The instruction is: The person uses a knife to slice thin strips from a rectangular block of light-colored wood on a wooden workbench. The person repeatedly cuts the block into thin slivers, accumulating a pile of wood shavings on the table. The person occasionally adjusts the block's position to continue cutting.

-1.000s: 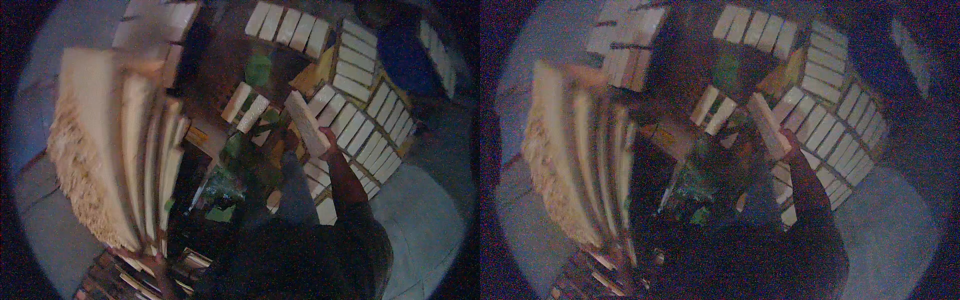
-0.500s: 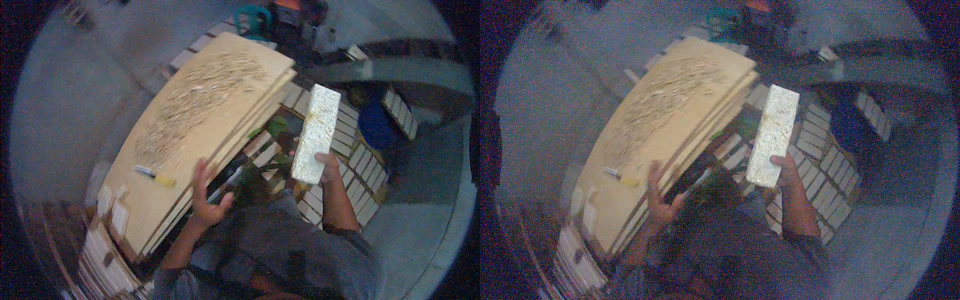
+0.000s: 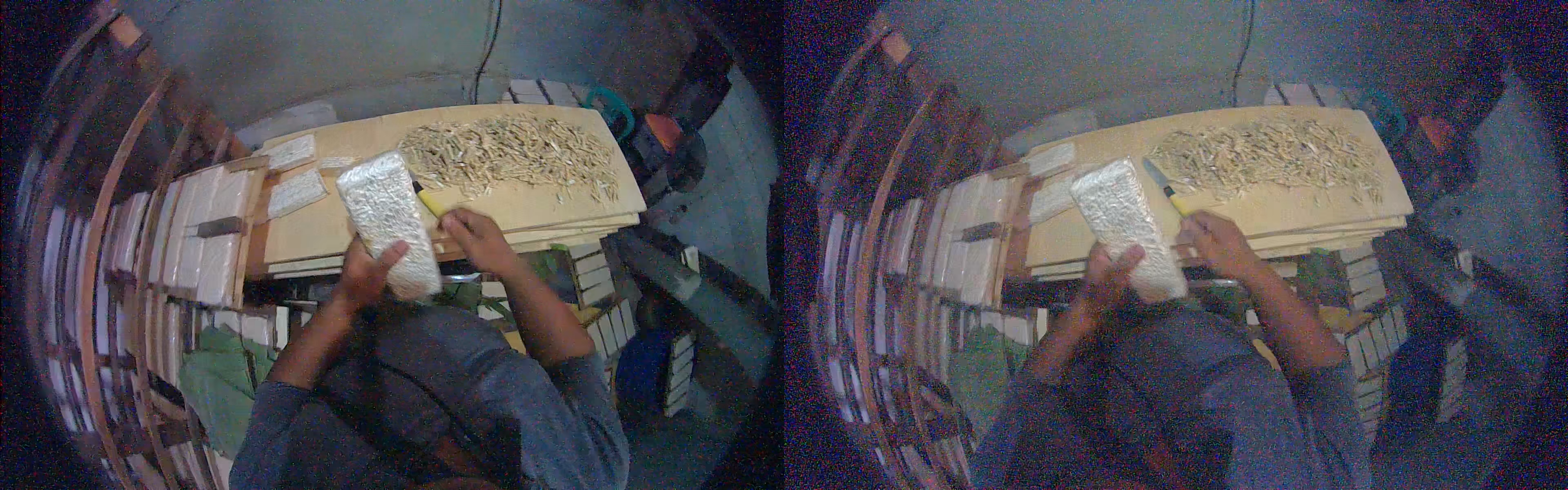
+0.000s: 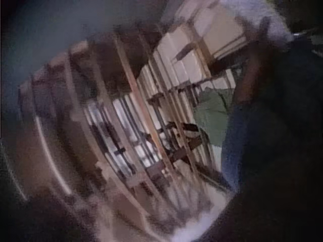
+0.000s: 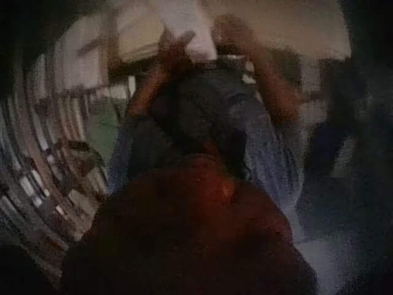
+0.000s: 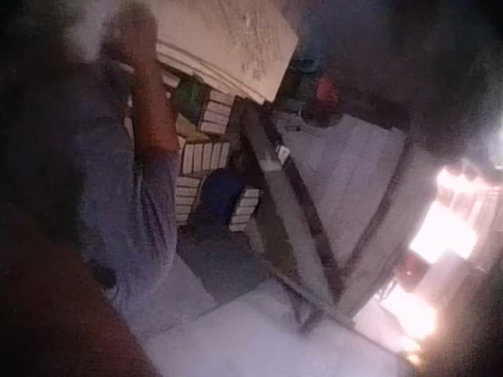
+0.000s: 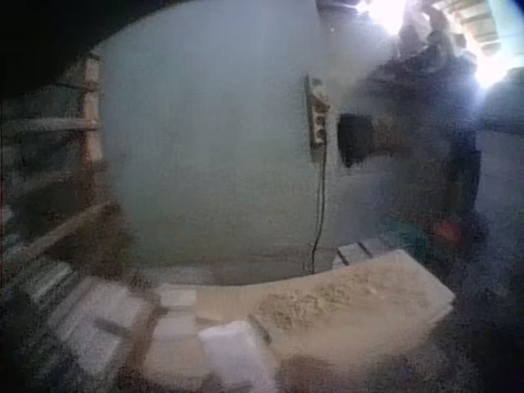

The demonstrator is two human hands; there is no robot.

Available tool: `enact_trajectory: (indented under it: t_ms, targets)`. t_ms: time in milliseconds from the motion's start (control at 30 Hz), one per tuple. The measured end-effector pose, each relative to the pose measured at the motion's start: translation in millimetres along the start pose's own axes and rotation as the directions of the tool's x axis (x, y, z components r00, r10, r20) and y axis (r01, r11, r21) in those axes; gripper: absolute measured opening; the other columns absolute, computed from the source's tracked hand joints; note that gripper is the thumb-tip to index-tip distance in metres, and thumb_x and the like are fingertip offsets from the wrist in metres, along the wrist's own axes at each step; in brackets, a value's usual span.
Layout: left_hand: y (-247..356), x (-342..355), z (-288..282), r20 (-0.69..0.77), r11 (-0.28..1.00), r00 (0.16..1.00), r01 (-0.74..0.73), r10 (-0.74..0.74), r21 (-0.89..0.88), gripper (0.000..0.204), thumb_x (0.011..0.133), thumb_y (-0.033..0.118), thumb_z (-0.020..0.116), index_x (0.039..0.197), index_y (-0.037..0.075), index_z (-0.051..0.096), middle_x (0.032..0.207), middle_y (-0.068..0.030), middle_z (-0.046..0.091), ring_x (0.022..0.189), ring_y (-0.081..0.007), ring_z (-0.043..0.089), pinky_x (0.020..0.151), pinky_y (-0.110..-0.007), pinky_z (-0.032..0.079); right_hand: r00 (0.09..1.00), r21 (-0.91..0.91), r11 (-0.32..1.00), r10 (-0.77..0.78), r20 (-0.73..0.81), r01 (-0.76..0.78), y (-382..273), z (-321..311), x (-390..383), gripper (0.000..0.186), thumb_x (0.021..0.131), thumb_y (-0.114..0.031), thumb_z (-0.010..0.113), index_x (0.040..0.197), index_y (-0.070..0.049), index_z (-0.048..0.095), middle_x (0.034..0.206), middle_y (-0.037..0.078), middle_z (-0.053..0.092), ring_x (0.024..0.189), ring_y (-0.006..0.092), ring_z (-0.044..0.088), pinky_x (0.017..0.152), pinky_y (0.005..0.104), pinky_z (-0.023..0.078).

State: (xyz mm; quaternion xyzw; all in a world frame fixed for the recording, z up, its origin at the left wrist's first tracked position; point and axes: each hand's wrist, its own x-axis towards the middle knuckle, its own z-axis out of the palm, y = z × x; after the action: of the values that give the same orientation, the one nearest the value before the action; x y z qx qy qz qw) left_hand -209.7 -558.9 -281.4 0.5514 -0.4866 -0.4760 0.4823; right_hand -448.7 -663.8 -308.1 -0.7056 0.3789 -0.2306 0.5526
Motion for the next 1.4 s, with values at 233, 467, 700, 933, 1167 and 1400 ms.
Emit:
enact_trajectory:
  t_ms: [233, 467, 700, 933, 1167, 1400]
  targets:
    - [17.1, -9.7, -68.8, -0.152, 0.414, 0.986, 0.17, -0.075, 0.894, 0.069, 0.082, 0.055, 0.083, 0.125, 0.005, 0.063, 0.11, -0.0255, 0.074, 0.102, -0.0446, 0.073, 0.09, -0.052, 0.057, 0.971, -0.832, 0.547, -0.235, -0.044, 0.095, 20.2, 60.0, 101.7, 0.042, 0.094, -0.025, 0.069, 0.122, 0.003, 0.057, 0.112, 0.027, 0.065, 0.103, 0.0493, 0.065, 0.09, 0.055, 0.058]
    - [-8.8, 4.3, -113.5, -0.125, 0.293, 0.988, 0.147, -0.095, 0.945, 0.063, 0.085, 0.054, 0.08, 0.118, 0.003, 0.065, 0.107, -0.0244, 0.075, 0.101, -0.0429, 0.073, 0.091, -0.051, 0.057, 0.998, -0.825, 0.565, -0.059, -0.033, 0.006, 22.5, 58.0, 119.9, 0.044, 0.089, -0.016, 0.063, 0.124, 0.008, 0.057, 0.114, 0.028, 0.066, 0.101, 0.0442, 0.07, 0.086, 0.0508, 0.061]
    - [-20.8, 4.9, -112.3, -0.078, 0.782, 0.968, 0.239, -0.239, 0.576, 0.065, 0.089, 0.055, 0.079, 0.122, 0.0, 0.071, 0.113, -0.0214, 0.076, 0.104, -0.0333, 0.073, 0.095, -0.044, 0.055, 0.905, -0.368, 0.902, -0.335, -0.262, 0.228, 6.8, 44.4, 11.0, 0.04, 0.099, -0.01, 0.062, 0.138, -0.004, 0.054, 0.116, 0.024, 0.067, 0.099, 0.0423, 0.072, 0.084, 0.0481, 0.057]
    - [-5.0, -3.5, -78.4, 0.048, 0.788, 0.967, 0.175, -0.25, 0.59, 0.061, 0.09, 0.05, 0.08, 0.124, 0.0, 0.07, 0.114, -0.0207, 0.076, 0.105, -0.0309, 0.073, 0.097, -0.043, 0.054, 0.872, -0.545, 0.775, -0.466, -0.151, 0.321, -53.0, 44.0, -5.0, 0.045, 0.097, -0.01, 0.065, 0.14, -0.008, 0.054, 0.106, 0.021, 0.068, 0.09, 0.0425, 0.072, 0.075, 0.0502, 0.059]
    - [8.2, -5.9, -85.3, 0.005, 0.757, 0.998, 0.042, -0.059, 0.652, 0.058, 0.09, 0.047, 0.081, 0.124, 0.001, 0.071, 0.111, -0.0195, 0.077, 0.103, -0.029, 0.073, 0.096, -0.042, 0.054, 0.852, -0.642, 0.693, -0.511, -0.115, 0.329, -63.2, 38.0, -16.2, 0.052, 0.09, -0.007, 0.066, 0.141, -0.007, 0.053, 0.099, 0.019, 0.065, 0.082, 0.043, 0.068, 0.07, 0.0506, 0.057]
    - [16.7, -11.0, -94.3, -0.047, 0.813, 0.999, 0.045, -0.021, 0.581, 0.057, 0.093, 0.045, 0.079, 0.126, 0.0, 0.069, 0.113, -0.0172, 0.076, 0.105, -0.0242, 0.07, 0.098, -0.04, 0.053, 0.933, -0.708, 0.67, -0.358, -0.045, 0.223, -19.1, -6.0, -71.5, 0.053, 0.094, -0.013, 0.063, 0.146, -0.007, 0.051, 0.116, 0.024, 0.065, 0.098, 0.0441, 0.069, 0.081, 0.0519, 0.058]
